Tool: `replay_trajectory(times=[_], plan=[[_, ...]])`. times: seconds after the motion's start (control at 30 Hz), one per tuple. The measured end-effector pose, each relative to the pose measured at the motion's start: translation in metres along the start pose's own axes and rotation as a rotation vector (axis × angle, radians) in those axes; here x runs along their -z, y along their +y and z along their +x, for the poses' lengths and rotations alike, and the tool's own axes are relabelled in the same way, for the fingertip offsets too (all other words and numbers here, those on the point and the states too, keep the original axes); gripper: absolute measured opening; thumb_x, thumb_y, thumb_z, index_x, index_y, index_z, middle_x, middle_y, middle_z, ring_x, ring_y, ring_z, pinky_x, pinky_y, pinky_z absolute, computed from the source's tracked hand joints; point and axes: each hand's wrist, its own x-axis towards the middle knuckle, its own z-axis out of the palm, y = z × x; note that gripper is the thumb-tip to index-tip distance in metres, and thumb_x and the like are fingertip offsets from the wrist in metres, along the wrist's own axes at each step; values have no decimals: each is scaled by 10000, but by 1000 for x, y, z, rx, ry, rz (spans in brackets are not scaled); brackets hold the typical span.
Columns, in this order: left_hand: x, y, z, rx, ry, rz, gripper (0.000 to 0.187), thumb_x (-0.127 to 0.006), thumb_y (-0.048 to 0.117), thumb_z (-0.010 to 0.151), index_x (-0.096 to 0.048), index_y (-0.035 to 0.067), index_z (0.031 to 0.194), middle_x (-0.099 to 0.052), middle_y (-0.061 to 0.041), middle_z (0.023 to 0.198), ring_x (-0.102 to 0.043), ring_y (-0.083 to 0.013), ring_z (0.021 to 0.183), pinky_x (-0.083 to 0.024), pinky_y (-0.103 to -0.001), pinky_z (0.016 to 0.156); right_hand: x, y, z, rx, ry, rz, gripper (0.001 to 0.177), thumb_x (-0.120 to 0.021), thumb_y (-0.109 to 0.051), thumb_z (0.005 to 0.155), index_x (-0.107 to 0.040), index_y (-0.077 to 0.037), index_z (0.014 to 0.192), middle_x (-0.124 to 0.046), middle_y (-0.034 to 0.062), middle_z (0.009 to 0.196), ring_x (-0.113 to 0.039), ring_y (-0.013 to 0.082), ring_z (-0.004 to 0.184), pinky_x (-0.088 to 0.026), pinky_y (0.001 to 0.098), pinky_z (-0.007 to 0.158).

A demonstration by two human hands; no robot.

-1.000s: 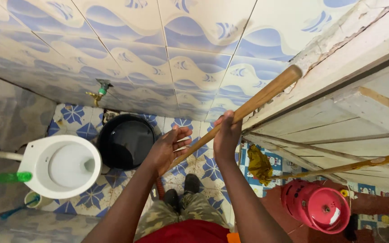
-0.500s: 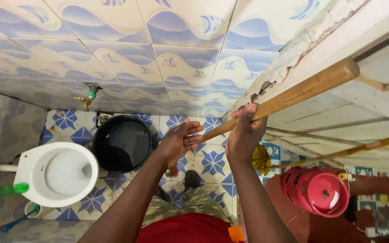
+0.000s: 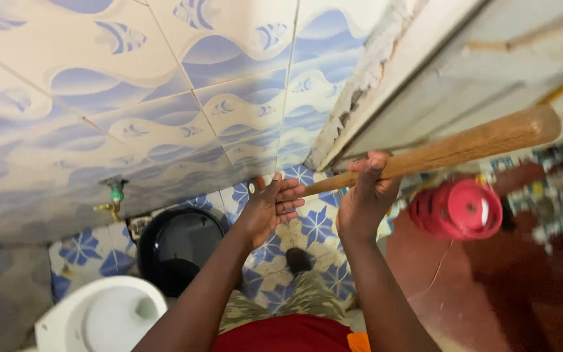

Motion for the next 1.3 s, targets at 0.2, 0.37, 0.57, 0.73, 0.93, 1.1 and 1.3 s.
replay_trajectory(times=[0.2, 0.37, 0.57, 0.73, 0.93, 1.1, 1.3], plan=[[53, -11, -30, 139, -175, 99, 737, -365, 640, 992, -521, 82, 1449, -636, -71, 1391, -630, -214, 1233, -508, -393, 1046, -16, -21, -72, 72, 167, -97, 428, -572, -455, 1111, -507, -39, 1194, -596, 63, 946, -585, 148, 944, -494, 357, 986], [71, -24, -62, 185, -250, 104, 795, -382, 666, 976, -511, 50, 1461, -633, -109, 1389, -631, -254, 1234, -515, -420, 1033, -24, -49, -121, 88, 241, -140, 407, -564, -433, 1123, -489, -38, 1187, -572, 53, 981, -586, 154, 965, -503, 364, 992], [57, -42, -87, 244, -336, 162, 786, -370, 668, 965, -510, 76, 1462, -635, -79, 1393, -631, -234, 1251, -502, -418, 1044, -7, -68, -163, 120, 346, -188, 373, -568, -397, 1137, -514, -29, 1158, -600, 67, 1003, -582, 147, 998, -470, 352, 1015], [43, -67, -109, 291, -380, 228, 780, -352, 669, 980, -510, 82, 1468, -620, -87, 1413, -617, -231, 1242, -488, -426, 1041, 9, -84, -197, 51, 438, -268, 342, -571, -367, 1114, -563, -29, 1067, -640, 57, 991, -580, 125, 974, -462, 337, 969], [29, -97, -148, 321, -380, 276, 770, -347, 654, 987, -493, 81, 1480, -621, -64, 1421, -620, -217, 1236, -500, -407, 1025, 32, -94, -232, -39, 437, -144, 256, -629, -280, 1070, -567, -42, 997, -600, 40, 871, -595, 140, 849, -532, 358, 889], [35, -106, -170, 324, -378, 271, 757, -364, 627, 996, -430, 96, 1531, -620, -67, 1411, -625, -216, 1207, -508, -404, 999, 33, -89, -265, -74, 316, -70, 259, -635, -254, 1062, -529, -50, 942, -594, 47, 848, -606, 150, 851, -505, 353, 874], [42, -97, -157, 427, -362, 332, 691, -384, 581, 985, -238, 263, 1582, -610, -69, 1370, -617, -221, 1149, -514, -397, 944, 9, -93, -276, -86, 349, -173, 317, -628, -273, 1069, -545, -46, 864, -614, 47, 782, -604, 142, 799, -536, 351, 869]])
